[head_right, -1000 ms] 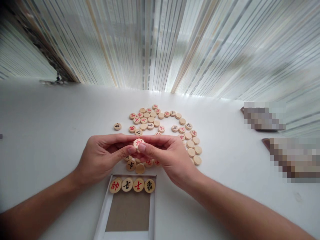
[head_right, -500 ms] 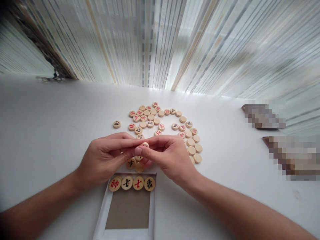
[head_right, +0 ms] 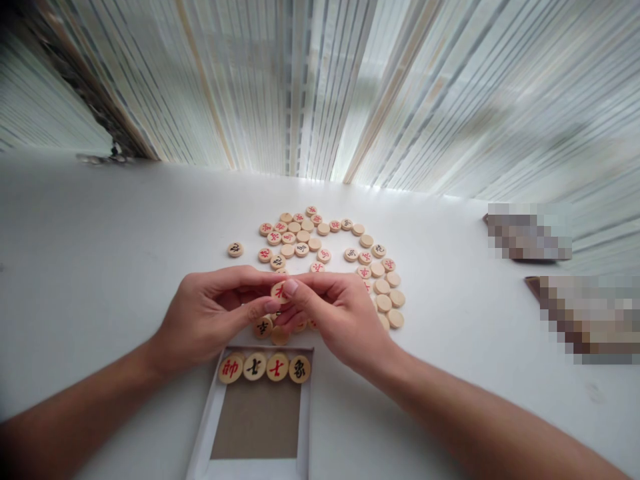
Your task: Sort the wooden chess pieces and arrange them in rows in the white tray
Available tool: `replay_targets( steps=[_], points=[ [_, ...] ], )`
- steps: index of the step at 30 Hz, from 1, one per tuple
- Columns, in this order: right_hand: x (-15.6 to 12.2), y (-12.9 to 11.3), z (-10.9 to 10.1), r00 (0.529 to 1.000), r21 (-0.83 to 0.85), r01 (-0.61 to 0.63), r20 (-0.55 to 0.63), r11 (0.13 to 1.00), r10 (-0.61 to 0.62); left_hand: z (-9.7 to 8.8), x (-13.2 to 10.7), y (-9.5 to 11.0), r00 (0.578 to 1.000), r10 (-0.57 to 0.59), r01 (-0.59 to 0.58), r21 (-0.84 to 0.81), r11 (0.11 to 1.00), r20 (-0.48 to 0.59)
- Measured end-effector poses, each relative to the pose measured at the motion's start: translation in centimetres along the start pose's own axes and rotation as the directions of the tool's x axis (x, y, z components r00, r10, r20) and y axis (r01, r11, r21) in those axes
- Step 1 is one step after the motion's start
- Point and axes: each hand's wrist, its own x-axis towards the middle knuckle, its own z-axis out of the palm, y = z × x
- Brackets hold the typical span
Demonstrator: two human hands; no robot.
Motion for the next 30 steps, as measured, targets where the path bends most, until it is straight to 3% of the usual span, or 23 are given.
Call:
replay_targets(
  steps=[11,21,30],
  points=[
    [0.0,-0.2,0.1,1.000,0.018,-0.011,0.004,1.000,0.010,0.1,0.4,0.5,0.999,-0.047,0.047,-0.114,0.992,0.004],
    [-0.2,-0.1,0.1,0.996,-0.113,-0.043,-0.085,0.993,0.033,0.2,0.2,0.5,1.000,-0.020,0.021,-0.043,0.999,0.015],
    [-0.5,-0.2,0.2,0.998,-0.199,-0.016,-0.056,0.980,0.005,0.2,-0.6,0.3,0.993,0.044,-0.045,0.009,0.999,0.109]
  ],
)
